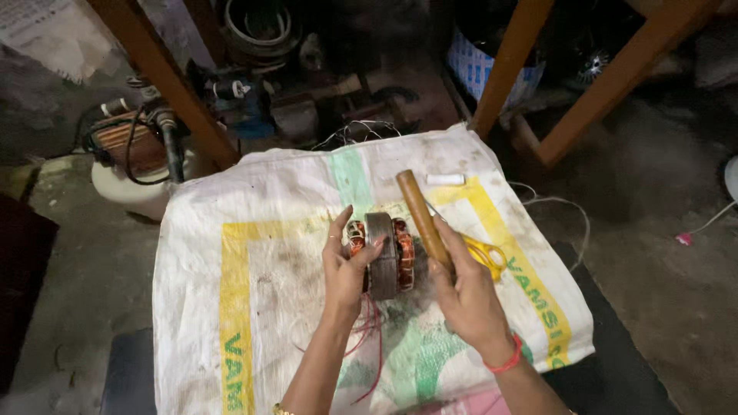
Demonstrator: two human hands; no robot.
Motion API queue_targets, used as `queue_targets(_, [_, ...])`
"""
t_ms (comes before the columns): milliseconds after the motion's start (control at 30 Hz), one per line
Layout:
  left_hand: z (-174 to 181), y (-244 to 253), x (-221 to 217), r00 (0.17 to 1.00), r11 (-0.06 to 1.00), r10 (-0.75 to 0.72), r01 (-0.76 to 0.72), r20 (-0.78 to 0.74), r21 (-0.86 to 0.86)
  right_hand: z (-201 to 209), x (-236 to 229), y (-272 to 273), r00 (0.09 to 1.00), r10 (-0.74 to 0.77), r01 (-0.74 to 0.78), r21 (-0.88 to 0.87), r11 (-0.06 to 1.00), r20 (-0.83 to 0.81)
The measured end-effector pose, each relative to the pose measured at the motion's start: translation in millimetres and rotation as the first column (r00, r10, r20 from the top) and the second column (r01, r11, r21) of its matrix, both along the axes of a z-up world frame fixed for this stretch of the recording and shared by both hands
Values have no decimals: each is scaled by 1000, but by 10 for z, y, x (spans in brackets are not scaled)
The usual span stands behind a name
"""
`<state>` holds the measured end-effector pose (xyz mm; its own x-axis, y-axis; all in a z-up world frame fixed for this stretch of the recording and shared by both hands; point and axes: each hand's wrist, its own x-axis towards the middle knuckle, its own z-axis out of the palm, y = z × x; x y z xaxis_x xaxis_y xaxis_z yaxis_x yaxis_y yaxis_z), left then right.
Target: The person uses a hammer to tap the copper windings of a motor stator, then uses fingers to adjust and press the windings into place. The person rotates the stator to access different sections while working.
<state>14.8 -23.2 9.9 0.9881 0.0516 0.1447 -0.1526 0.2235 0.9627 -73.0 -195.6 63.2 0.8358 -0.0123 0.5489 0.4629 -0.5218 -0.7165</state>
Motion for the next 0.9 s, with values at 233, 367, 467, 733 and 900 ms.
queue_targets(233, [-52,-22,-163,978,998,55,-49,-200,33,6,-160,161,962,-144,159,47,986,-231])
queue_targets(367, [-3,-35,-155,998,994,14,-20,-61,-104,-39,-148,275,985,-133,120,-120,986,-107])
queue_targets(467, [5,-48,-169,1000,984,-29,27,-8,-175,-88,-198,273,983,-141,131,-88,987,-114])
queue_targets(733, [4,-70,-183,998,978,-41,32,-41,-204,-208,-185,367,982,-182,170,-194,966,-47])
queue_targets(900, [-19,-64,-167,1000,987,-9,6,-16,-163,-259,-265,405,975,-220,214,-143,966,-21])
